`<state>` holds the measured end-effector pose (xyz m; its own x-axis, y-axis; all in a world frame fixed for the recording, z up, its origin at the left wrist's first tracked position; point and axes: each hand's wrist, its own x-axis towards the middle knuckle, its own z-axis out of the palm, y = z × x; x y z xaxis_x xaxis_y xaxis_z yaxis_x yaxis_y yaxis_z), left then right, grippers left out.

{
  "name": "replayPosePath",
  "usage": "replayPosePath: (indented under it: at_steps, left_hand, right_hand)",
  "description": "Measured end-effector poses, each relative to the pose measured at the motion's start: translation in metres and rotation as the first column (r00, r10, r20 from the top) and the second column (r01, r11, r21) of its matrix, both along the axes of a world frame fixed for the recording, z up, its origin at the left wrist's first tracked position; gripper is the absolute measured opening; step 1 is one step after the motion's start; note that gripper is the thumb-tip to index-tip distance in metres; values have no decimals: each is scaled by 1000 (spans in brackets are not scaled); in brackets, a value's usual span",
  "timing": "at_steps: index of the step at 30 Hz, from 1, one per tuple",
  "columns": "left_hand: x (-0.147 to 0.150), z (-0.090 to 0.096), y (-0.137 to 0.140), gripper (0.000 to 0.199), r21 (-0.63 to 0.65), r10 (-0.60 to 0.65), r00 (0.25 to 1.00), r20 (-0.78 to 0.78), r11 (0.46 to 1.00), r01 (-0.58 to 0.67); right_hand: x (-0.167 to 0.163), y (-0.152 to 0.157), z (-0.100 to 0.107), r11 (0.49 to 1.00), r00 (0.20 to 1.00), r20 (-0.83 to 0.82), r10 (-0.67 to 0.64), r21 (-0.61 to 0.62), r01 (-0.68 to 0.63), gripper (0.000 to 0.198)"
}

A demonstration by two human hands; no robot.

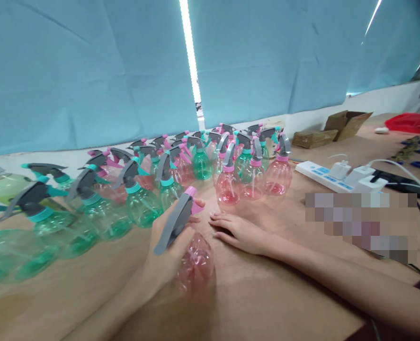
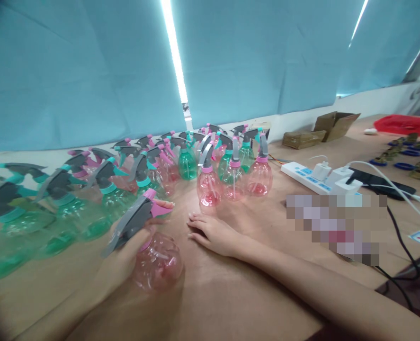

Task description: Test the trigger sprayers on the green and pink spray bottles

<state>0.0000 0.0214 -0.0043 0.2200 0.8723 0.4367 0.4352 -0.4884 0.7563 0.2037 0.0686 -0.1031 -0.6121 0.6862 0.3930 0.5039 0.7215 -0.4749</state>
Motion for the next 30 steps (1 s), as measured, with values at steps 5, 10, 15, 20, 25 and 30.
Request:
replayPosePath:
  at_steps: [5,10,15,20,25,30]
  left_hand:
    - [-2,-2,-1,26,-41,12,1000,23,999,-11]
    - [-3,-2,-1,19,-18,-1,1000,31,1000,2]
    - [-4,-3,1,16,-14,-18,999,39,1000,19]
    - [-3,-2,0,15,-17,-16,1000,22,1000,17]
    - [-2,2,-3,14,-35,9,1000,9,999,-8]
    - [-2,3,-2,16,-52,-5,1000,-2,999,5]
  right_hand:
    - [0,-1,1,1000,1000,-2,-2,-14,2,37]
    - [0,0,2,1000,1000,14,-3,-6,3,37]
    - [0,0,0,1000,1000,10,1,-2,-1,37]
    - [0,0,1,1000,1000,10,2,-7,-2,37]
    - [0,-1,2,1000,1000,23,1,-6,0,37]
    - [0,-1,2,1000,999,32,-5,-7,6,38]
